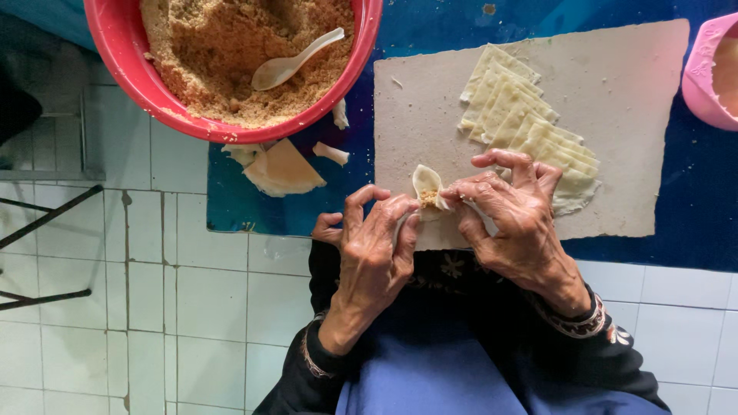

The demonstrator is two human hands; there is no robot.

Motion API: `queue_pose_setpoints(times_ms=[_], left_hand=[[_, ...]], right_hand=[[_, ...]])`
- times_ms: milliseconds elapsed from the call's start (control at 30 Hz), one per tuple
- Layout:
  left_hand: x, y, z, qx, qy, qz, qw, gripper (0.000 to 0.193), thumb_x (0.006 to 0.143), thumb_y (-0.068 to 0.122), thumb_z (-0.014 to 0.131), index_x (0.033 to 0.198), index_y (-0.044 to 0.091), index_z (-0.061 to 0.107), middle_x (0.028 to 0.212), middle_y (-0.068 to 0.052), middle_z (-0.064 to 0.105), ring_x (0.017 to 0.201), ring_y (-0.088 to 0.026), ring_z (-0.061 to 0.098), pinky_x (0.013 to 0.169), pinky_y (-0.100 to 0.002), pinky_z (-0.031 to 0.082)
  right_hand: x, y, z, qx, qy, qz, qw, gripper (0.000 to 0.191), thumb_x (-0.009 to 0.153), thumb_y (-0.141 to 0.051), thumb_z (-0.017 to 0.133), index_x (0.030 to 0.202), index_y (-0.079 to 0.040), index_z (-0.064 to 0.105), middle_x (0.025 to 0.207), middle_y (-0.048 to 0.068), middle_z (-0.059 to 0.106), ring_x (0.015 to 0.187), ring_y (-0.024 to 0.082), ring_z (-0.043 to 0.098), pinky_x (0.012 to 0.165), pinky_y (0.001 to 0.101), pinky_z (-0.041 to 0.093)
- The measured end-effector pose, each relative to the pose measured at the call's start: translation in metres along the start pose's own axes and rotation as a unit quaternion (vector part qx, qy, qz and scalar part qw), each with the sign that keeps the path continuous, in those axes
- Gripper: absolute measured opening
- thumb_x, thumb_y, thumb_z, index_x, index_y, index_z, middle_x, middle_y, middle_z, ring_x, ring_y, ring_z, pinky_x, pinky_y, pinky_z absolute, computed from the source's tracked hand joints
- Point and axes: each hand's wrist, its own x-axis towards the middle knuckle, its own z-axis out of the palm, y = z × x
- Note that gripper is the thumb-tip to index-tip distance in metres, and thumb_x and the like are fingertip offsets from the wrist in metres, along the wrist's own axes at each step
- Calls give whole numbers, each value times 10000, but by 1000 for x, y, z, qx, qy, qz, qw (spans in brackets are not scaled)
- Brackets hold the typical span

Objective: The person sits at a table folding small square dough wrappers into filled pastries. They take a dough square, spoon brown filling from a red bowl onto it, fold the wrapper over the filling and pinch the edges closed, setting finished rolls beside the stack of remaining wrappers.

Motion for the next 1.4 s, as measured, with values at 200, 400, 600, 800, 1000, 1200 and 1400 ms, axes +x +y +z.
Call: queue_pose_setpoints(times_ms=[200,400,600,800,1000,1200,1400], left_hand=[[4,-3,6,20,11,10,1000,247,950,119,789,1154,190,668,1084,78,701,1116,-173,605,928,-456,272],[7,-9,5,37,-8,25,999,194,934,198,784,1091,187,669,1096,85,691,1169,-184,578,951,-482,267],[12,-10,2,91,-16,57,994,180,920,199,782,1074,238,698,1111,116,673,1186,-186,555,945,-498,252],[15,-15,-7,63,-54,75,994,227,887,265,795,1101,236,723,1124,111,659,1181,-217,523,913,-518,242],[13,-20,-5,101,-47,84,990,164,929,240,765,1088,276,748,1144,157,659,1220,-184,529,940,-497,245],[15,-22,2,102,-33,79,991,111,950,251,773,1052,243,730,1143,133,657,1226,-186,528,949,-499,239],[15,-26,0,52,-54,64,995,252,883,291,808,1088,210,686,1159,103,664,1215,-212,524,946,-510,237]], right_hand=[[3,4,7,-27,26,-16,999,303,791,-138,862,1056,-190,725,1036,-70,713,1176,243,575,998,453,282],[6,7,7,-30,21,-16,999,324,740,-147,875,1021,-159,715,990,-76,697,1142,256,568,957,476,279],[6,8,9,-42,21,-40,998,285,776,-154,873,1007,-207,714,1035,-64,686,1145,266,547,969,479,283],[6,7,8,-49,13,-55,997,329,776,-113,848,1064,-222,735,1060,-75,682,1155,274,529,981,488,270],[6,-4,-2,-89,-14,-60,994,312,812,-204,857,1102,-228,745,1080,-57,666,1175,287,495,988,513,265],[14,-7,-7,-136,-9,-113,984,289,871,-295,846,1101,-153,745,1137,-19,684,1181,301,490,969,550,259],[14,-7,-6,-151,-18,-134,979,280,860,-199,823,1122,-127,754,1153,-7,698,1162,259,537,956,540,262]])
